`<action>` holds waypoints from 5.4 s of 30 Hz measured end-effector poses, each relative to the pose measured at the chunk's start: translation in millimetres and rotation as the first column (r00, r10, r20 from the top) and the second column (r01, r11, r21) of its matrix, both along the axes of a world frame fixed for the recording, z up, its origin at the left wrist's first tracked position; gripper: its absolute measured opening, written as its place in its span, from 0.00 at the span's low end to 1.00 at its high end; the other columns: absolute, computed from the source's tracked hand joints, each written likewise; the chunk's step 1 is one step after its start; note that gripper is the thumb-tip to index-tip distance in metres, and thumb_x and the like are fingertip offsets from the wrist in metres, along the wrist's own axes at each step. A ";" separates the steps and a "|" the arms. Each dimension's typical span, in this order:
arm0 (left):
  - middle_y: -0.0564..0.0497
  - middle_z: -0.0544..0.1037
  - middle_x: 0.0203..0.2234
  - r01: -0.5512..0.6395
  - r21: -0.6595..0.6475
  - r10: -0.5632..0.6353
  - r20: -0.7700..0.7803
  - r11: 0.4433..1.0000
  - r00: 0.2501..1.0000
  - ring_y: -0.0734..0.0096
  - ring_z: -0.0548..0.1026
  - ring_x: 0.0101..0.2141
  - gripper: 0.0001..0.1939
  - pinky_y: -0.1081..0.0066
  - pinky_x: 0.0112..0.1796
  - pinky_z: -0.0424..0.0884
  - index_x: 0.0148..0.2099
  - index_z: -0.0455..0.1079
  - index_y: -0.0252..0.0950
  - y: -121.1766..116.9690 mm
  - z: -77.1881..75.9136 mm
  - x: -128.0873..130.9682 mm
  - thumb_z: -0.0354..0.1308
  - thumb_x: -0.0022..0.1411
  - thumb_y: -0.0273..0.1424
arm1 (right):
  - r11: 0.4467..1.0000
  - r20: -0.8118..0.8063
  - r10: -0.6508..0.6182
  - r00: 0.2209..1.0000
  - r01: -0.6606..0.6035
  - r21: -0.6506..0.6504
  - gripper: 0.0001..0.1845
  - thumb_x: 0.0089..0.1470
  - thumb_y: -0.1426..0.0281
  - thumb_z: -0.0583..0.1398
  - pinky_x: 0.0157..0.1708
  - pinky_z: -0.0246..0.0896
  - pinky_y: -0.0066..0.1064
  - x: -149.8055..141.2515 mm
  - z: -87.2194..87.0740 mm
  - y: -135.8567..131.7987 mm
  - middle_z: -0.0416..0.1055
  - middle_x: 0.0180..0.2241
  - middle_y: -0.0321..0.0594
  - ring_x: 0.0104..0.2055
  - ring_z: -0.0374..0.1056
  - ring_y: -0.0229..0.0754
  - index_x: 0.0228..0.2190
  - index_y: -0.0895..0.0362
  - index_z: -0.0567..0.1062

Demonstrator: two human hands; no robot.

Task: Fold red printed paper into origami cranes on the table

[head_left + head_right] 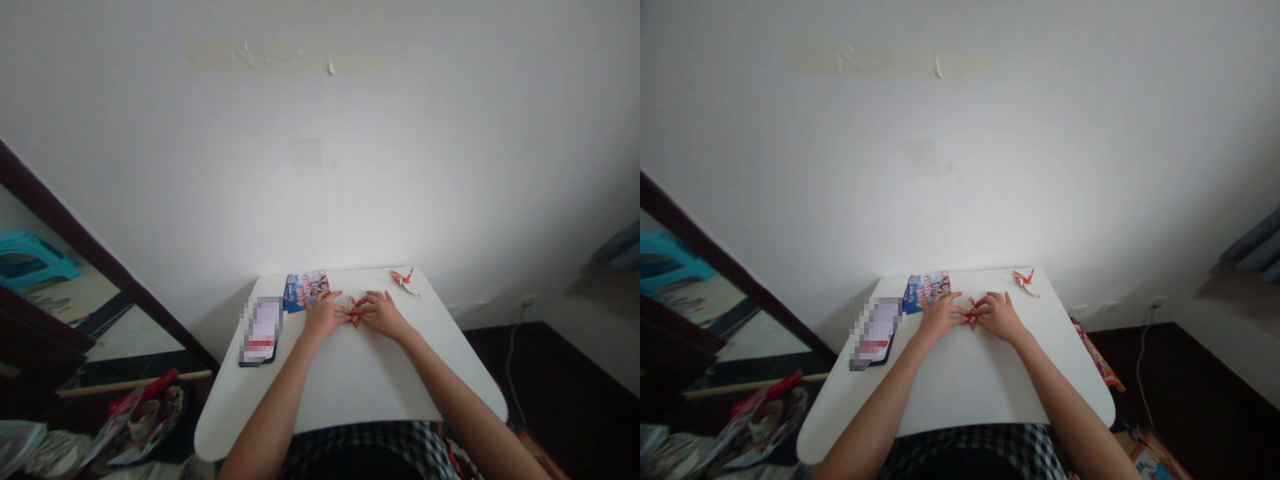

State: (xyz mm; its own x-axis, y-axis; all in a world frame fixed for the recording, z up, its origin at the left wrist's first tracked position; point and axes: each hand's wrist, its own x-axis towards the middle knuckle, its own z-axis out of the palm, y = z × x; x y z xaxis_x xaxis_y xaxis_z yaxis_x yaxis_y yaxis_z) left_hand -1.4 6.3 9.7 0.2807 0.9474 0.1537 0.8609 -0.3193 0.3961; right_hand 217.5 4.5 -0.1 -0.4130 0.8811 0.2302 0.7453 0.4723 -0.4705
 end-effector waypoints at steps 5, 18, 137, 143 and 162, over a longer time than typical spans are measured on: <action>0.56 0.69 0.65 -0.011 -0.038 0.012 0.018 0.999 1.000 0.48 0.59 0.67 0.09 0.30 0.65 0.39 0.42 0.82 0.57 0.8 -0.4 -2.1 0.66 0.59 0.46 | 0.998 -0.118 -0.049 0.992 0.045 -0.039 0.09 0.60 0.61 0.62 0.64 0.35 0.73 -1.6 -12.1 9.9 0.80 0.47 0.40 0.64 0.62 0.58 0.35 0.43 0.85; 0.52 0.69 0.65 0.000 0.049 -0.003 0.047 0.999 0.999 0.46 0.55 0.68 0.05 0.25 0.63 0.35 0.39 0.83 0.50 -2.0 -8.8 3.0 0.68 0.59 0.39 | 0.996 -0.188 -0.093 0.978 0.091 -0.017 0.08 0.57 0.59 0.65 0.65 0.31 0.72 -2.1 -17.7 7.5 0.80 0.47 0.39 0.64 0.63 0.58 0.38 0.42 0.84; 0.48 0.74 0.59 -0.207 0.128 0.177 0.215 0.970 0.961 0.45 0.60 0.64 0.14 0.27 0.62 0.42 0.43 0.82 0.52 -6.5 -6.8 10.5 0.73 0.53 0.36 | 0.921 -0.356 -0.129 0.925 0.245 0.303 0.15 0.62 0.70 0.59 0.58 0.60 0.51 0.7 -23.8 7.7 0.79 0.40 0.44 0.56 0.63 0.53 0.47 0.48 0.82; 0.49 0.75 0.59 -0.284 0.114 0.258 0.198 0.952 0.946 0.43 0.61 0.64 0.10 0.26 0.62 0.41 0.40 0.83 0.50 -6.7 -7.1 9.0 0.72 0.53 0.39 | 0.898 -0.190 -0.212 0.959 0.268 0.350 0.13 0.63 0.70 0.59 0.61 0.51 0.53 5.2 -18.5 5.5 0.79 0.40 0.42 0.56 0.63 0.53 0.44 0.46 0.82; 0.49 0.75 0.58 -0.251 0.094 0.230 0.194 0.963 0.954 0.43 0.60 0.64 0.09 0.22 0.60 0.38 0.39 0.82 0.50 -10.2 -7.0 12.7 0.72 0.54 0.36 | 0.900 -0.151 -0.285 0.947 0.319 0.297 0.12 0.63 0.69 0.58 0.58 0.52 0.47 6.1 -25.1 10.0 0.78 0.42 0.43 0.53 0.62 0.51 0.40 0.50 0.83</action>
State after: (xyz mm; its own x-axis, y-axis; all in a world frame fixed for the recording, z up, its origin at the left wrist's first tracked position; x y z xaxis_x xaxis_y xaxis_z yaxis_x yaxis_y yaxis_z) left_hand 11.3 -3.9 2.7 0.0041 0.9561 0.2931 0.8359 -0.1641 0.5238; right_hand 223.6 14.5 -25.2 -0.0985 0.8350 0.5414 0.8321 0.3675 -0.4155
